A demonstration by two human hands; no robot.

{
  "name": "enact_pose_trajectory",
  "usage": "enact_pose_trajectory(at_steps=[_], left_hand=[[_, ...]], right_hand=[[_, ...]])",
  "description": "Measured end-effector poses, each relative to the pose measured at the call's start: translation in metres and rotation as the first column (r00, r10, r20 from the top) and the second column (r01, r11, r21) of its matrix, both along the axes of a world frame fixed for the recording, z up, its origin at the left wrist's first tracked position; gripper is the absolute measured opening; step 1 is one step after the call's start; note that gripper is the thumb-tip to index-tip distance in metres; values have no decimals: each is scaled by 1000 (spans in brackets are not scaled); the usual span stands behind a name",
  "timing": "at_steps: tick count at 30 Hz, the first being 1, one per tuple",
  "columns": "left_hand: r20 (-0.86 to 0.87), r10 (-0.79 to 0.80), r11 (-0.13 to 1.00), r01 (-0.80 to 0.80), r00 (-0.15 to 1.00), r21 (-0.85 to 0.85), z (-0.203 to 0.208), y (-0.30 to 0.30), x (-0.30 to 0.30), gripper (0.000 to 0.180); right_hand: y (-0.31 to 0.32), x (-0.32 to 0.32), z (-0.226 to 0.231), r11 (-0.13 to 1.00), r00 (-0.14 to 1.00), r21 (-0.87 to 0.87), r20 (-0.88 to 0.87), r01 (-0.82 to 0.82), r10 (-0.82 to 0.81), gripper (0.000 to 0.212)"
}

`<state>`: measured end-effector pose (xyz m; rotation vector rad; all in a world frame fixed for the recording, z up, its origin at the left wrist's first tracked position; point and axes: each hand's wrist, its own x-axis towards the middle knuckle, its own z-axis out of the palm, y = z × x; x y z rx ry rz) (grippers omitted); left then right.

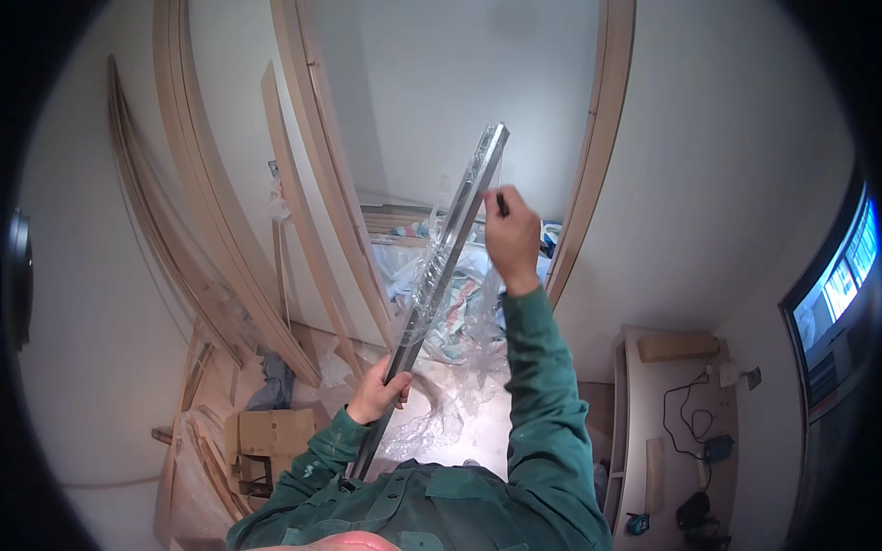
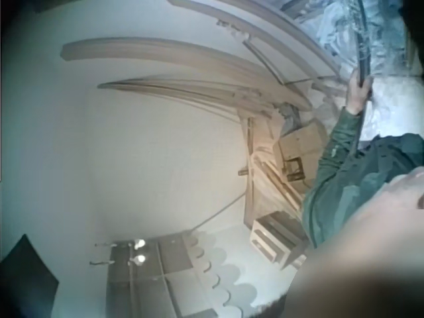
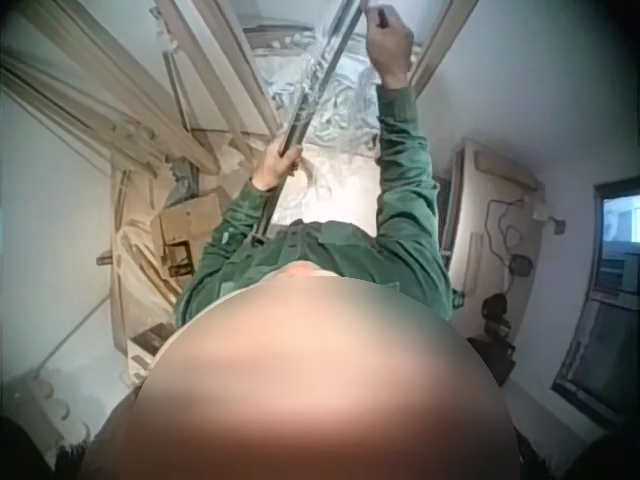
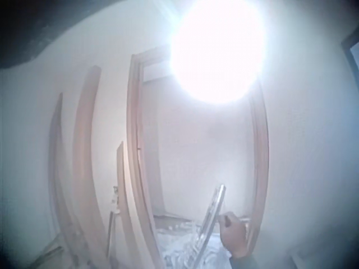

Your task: Unwrapping plastic from metallic strips and preparing them for assembly.

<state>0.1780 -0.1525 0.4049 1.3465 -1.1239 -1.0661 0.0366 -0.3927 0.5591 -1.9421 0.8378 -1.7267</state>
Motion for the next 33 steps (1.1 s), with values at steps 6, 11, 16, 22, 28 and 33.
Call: enact_pose_trajectory(at_steps=[6,11,16,22,28,33], left_hand=[[-13,23,1000,-23,1000,15,-13,-11,12,31],[-83,-100,995,101,992,3,-12,-21,33,30],[-160,-238,967,250,958,58,-9,-17,25,34],[-177,-179,984,180,968,-8,5,-6,6,36],[-373,-128,992,127,919,-26,31,9,17,41],[-635,-535,833,472,557,-288,7,9,25,61]], right_hand=[[68,-12,-82,998,993,-7,-104,-65,64,13],[23,-42,-172,868,955,421,242,-264,173,18],[25,-27,-132,916,926,248,290,-315,241,48],[28,-5,-107,330,531,417,683,-847,501,38],[19,8,-75,783,838,315,308,-537,450,17],[-11,8,-63,805,856,322,332,-499,397,8]])
